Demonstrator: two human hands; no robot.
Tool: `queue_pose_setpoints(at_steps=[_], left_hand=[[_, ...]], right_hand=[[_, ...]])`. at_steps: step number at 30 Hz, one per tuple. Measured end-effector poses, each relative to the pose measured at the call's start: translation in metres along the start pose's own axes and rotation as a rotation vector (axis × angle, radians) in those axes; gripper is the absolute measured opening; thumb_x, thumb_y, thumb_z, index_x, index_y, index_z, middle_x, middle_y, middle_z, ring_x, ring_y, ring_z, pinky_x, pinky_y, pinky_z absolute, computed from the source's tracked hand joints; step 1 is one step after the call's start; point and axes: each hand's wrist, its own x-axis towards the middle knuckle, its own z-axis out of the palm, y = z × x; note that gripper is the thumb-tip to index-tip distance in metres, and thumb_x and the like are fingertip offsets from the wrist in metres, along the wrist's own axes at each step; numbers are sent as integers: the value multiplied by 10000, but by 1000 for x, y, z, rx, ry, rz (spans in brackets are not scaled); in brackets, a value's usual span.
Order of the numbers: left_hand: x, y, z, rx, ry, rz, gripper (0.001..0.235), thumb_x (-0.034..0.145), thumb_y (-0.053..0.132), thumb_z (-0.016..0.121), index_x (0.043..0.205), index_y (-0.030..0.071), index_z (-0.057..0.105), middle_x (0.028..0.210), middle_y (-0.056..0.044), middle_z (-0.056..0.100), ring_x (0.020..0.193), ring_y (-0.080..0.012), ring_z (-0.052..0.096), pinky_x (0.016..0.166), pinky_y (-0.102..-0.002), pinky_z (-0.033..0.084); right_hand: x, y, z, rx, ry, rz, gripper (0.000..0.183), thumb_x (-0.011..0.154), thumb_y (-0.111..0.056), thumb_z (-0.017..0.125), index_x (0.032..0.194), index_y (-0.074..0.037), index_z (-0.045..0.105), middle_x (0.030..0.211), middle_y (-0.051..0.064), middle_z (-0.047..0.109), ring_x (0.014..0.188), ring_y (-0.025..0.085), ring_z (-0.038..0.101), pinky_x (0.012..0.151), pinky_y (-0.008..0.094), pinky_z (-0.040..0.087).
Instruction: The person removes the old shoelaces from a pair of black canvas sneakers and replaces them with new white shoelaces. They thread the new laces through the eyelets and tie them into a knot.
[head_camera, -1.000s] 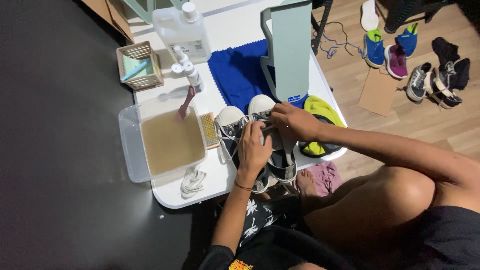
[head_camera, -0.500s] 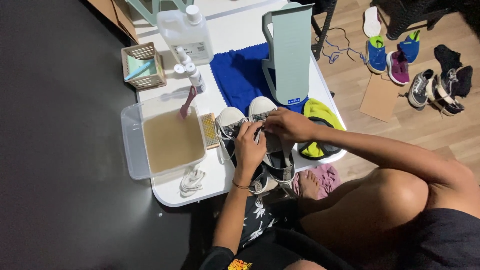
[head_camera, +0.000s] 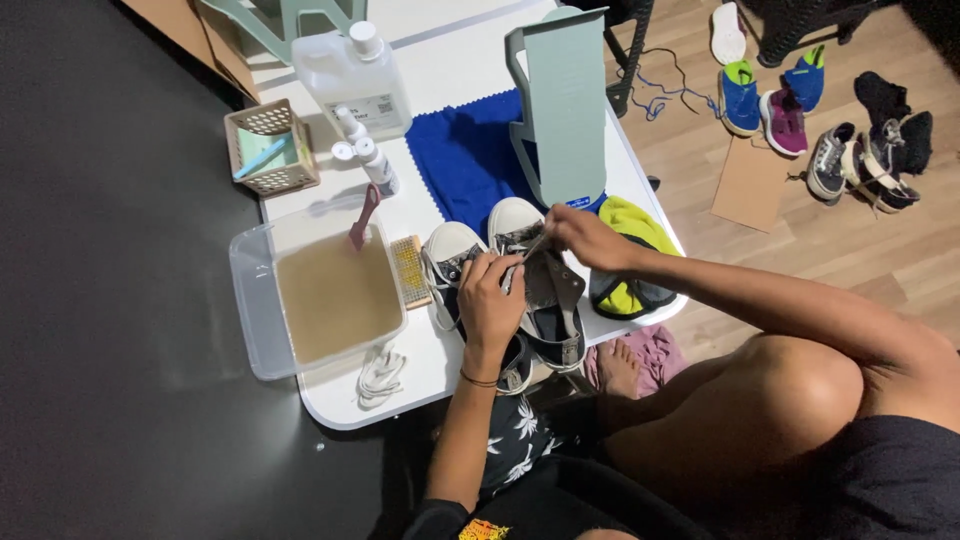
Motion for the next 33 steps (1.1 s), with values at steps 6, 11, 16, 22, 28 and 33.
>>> queue_pose_setpoints(at_steps=[6,11,16,22,28,33], left_hand=[[2,1,-1,-14,4,39,101,863,84,748,914,172,746,842,21,607,809,-193,625,777,-313,526],[2,1,2,29,34,59,95,819,33,748,875,101,715,814,-16,587,779,-222,605,768,-326,525],[3,5,-4,16,27,58,91,834,29,740,878,106,718,813,-13,586,770,-215,596,761,-322,515],[5,8,-9,0,6,28,70,876,67,737,921,120,737,835,-13,594,798,-206,603,765,-334,503],[5,7,-8,-1,1,46,89,873,81,741,928,152,745,850,20,603,815,-197,602,765,-340,495],[3,1,-3,39,22,58,84,833,45,743,887,103,720,848,-12,598,820,-222,601,761,-362,505]], right_hand=[[-17,-54,-18,-482,94,-132,209,933,-185,621,1101,-62,637,962,136,633,905,358,625,745,445,503],[-19,-73,7,-794,93,-595,165,961,-255,641,1028,-105,630,935,92,613,922,303,564,729,398,453],[-15,-61,10,-772,57,-575,158,1007,-241,603,959,-92,627,844,75,605,859,265,567,690,373,454],[-19,-64,-12,-533,186,-279,163,1006,-213,556,939,-88,637,794,87,548,799,309,572,698,410,455],[-21,-59,-21,-689,431,-246,165,1001,-98,611,1162,-110,577,1097,71,575,973,281,548,790,405,450],[-24,-72,14,-908,132,-585,170,939,-252,683,1076,-162,641,998,18,616,975,245,535,776,385,410]])
